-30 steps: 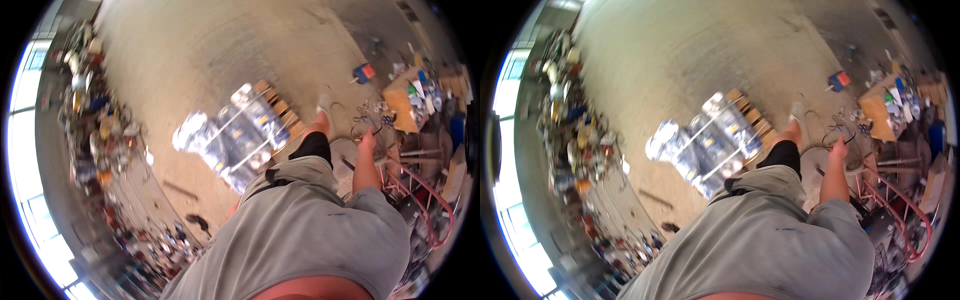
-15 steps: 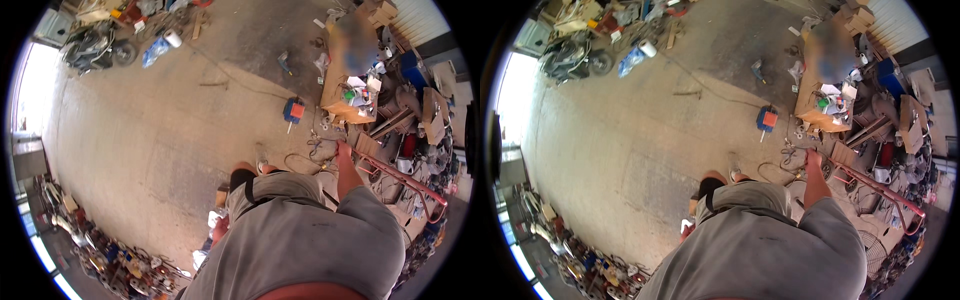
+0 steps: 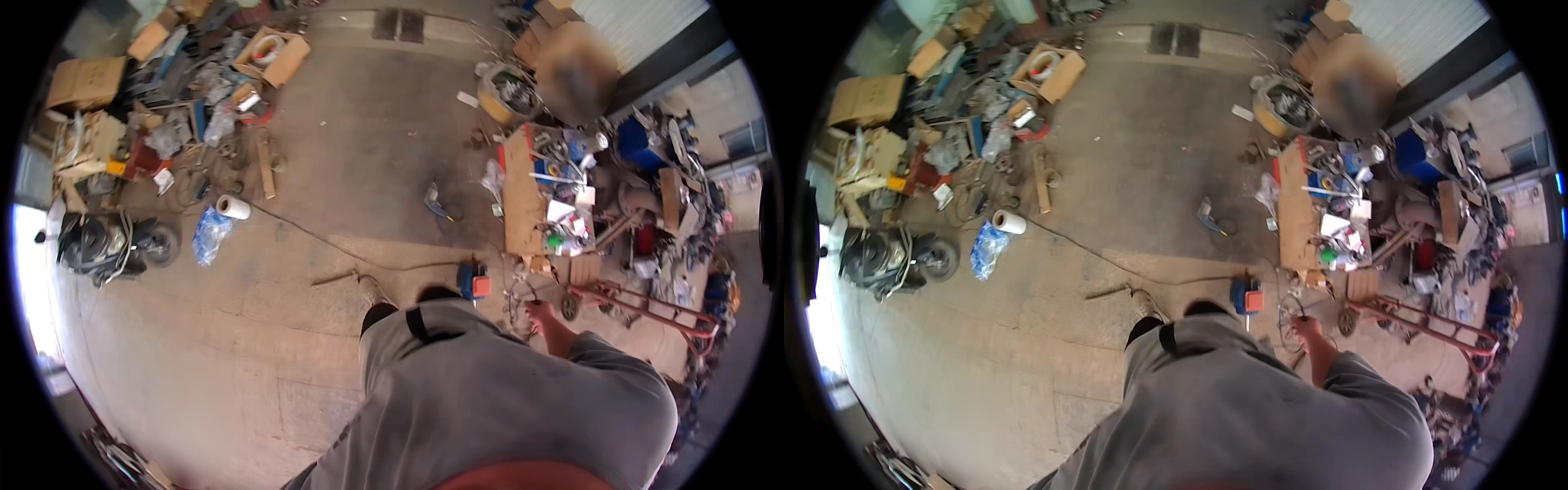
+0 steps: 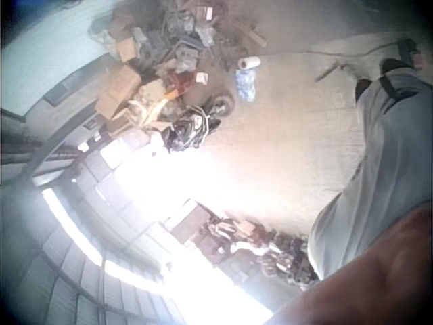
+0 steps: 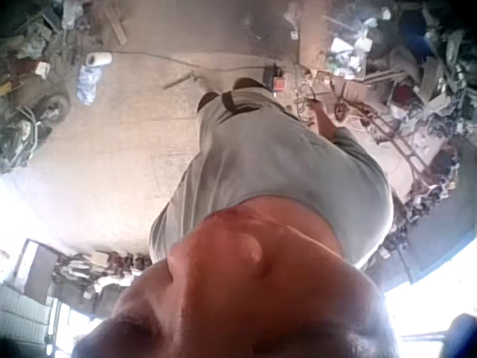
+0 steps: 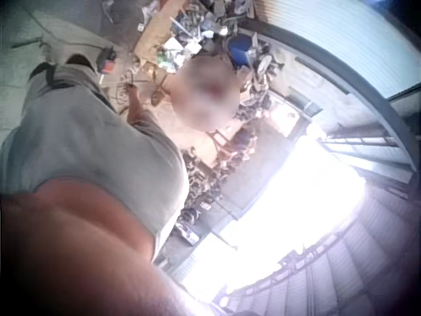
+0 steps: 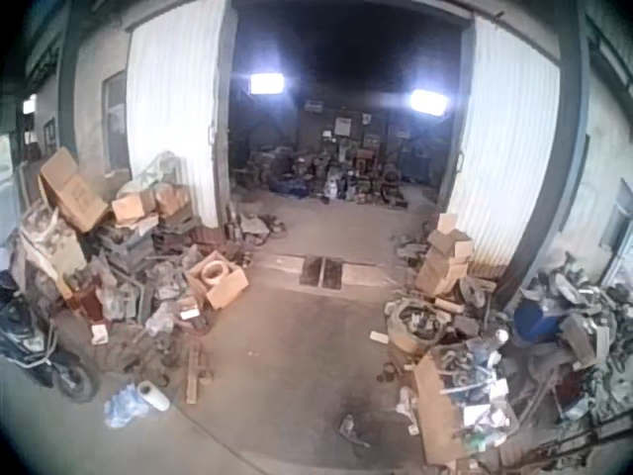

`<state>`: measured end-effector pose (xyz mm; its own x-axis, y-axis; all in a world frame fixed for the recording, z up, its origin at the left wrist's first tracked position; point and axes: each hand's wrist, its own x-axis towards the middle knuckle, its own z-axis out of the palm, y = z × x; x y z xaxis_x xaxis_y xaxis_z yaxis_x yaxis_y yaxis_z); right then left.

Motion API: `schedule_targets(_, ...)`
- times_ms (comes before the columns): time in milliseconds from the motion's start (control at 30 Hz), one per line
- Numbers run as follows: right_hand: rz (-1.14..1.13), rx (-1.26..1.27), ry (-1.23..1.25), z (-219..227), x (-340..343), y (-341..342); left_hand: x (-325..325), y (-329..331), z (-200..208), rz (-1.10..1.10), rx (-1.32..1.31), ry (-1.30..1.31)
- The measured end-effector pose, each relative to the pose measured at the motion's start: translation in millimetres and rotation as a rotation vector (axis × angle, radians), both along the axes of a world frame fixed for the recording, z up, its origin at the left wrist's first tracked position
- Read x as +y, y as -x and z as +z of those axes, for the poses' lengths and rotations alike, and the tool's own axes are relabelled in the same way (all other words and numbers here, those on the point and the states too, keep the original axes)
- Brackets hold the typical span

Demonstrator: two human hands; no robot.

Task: The person wipes a metal component attached to a motor with a dark cloth. They then pick up a black rubber ring, inspect it, and walk to a storage area to place it among other similar rings.

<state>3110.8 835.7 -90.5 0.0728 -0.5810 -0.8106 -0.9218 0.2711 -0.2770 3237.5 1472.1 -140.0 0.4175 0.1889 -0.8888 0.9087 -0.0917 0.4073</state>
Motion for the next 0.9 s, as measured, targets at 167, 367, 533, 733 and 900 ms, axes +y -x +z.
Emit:
schedule_targets(167, -0.239, 0.281, -0.307, 44, 38, -55, -15, -291, 7, -0.165, -0.078, -0.12)
schedule_targets(367, -0.315, 0.317, -0.291, -23, -45, -276, -149, -575, -22, -0.225, -0.121, -0.127)
schedule_targets(533, -0.264, 0.067, -0.086, -24, -181, -601, -269, -745, -14, -0.315, -0.061, -0.118)
schedule_targets(733, 0.033, -0.58, 0.236, 122, -427, -1079, -402, -922, 8, -0.308, 0.003, -0.084)
schedule_targets(900, 0.274, -0.56, 0.478, 159, -568, -1305, -541, -1134, -28, -0.343, 0.044, -0.094)
